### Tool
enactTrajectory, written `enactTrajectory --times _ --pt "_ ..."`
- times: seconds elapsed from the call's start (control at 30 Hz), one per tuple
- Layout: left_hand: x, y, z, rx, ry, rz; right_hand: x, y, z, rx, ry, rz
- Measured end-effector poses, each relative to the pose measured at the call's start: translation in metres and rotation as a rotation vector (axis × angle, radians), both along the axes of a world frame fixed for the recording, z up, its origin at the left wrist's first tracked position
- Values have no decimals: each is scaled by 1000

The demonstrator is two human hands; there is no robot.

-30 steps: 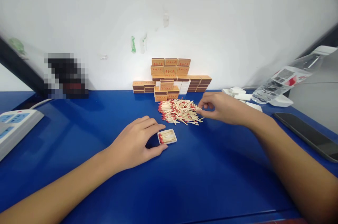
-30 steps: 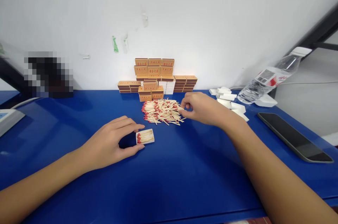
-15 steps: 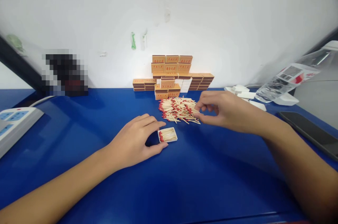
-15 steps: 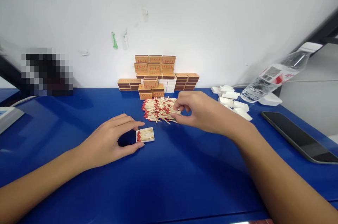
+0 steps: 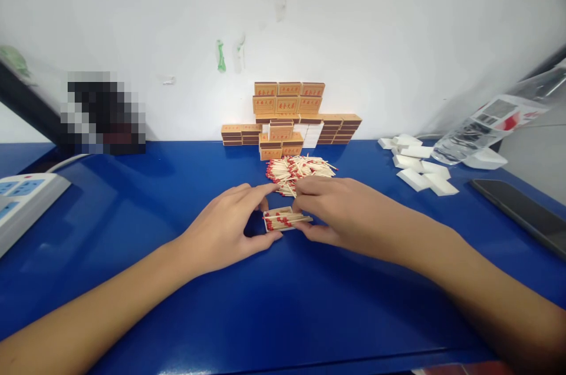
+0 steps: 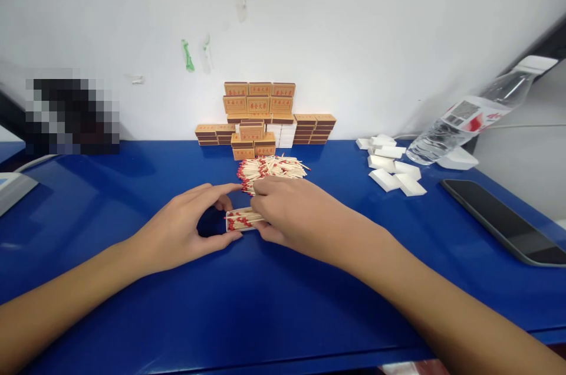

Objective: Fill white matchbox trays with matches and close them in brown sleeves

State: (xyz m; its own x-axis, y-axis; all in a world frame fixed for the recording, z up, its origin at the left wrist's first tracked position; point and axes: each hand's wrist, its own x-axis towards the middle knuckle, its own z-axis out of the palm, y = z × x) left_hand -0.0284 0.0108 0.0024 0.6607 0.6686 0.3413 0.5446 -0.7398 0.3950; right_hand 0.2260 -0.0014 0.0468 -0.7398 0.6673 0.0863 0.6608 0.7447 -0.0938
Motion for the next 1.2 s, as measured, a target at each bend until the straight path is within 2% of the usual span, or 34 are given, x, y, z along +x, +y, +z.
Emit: enactTrajectory --times 0.1,0.2,0.47,0.77,1.03,1.2 --pt "1 0 1 2 -5 -1 -2 0 -1 34 20 14" --pt "0 1 2 8 5 -14 3 3 -1 -8 80 11" --pt "-9 9 12 79 37 -47 23 6 2 -128 110 -101" --pt "-12 12 18 15 68 -108 14 5 -3 -249 112 -93" --pt "-18 17 30 51 42 -33 10 5 0 -251 191 -42" --pt "-12 13 26 -13 -71 4 6 5 -5 -213 262 -31"
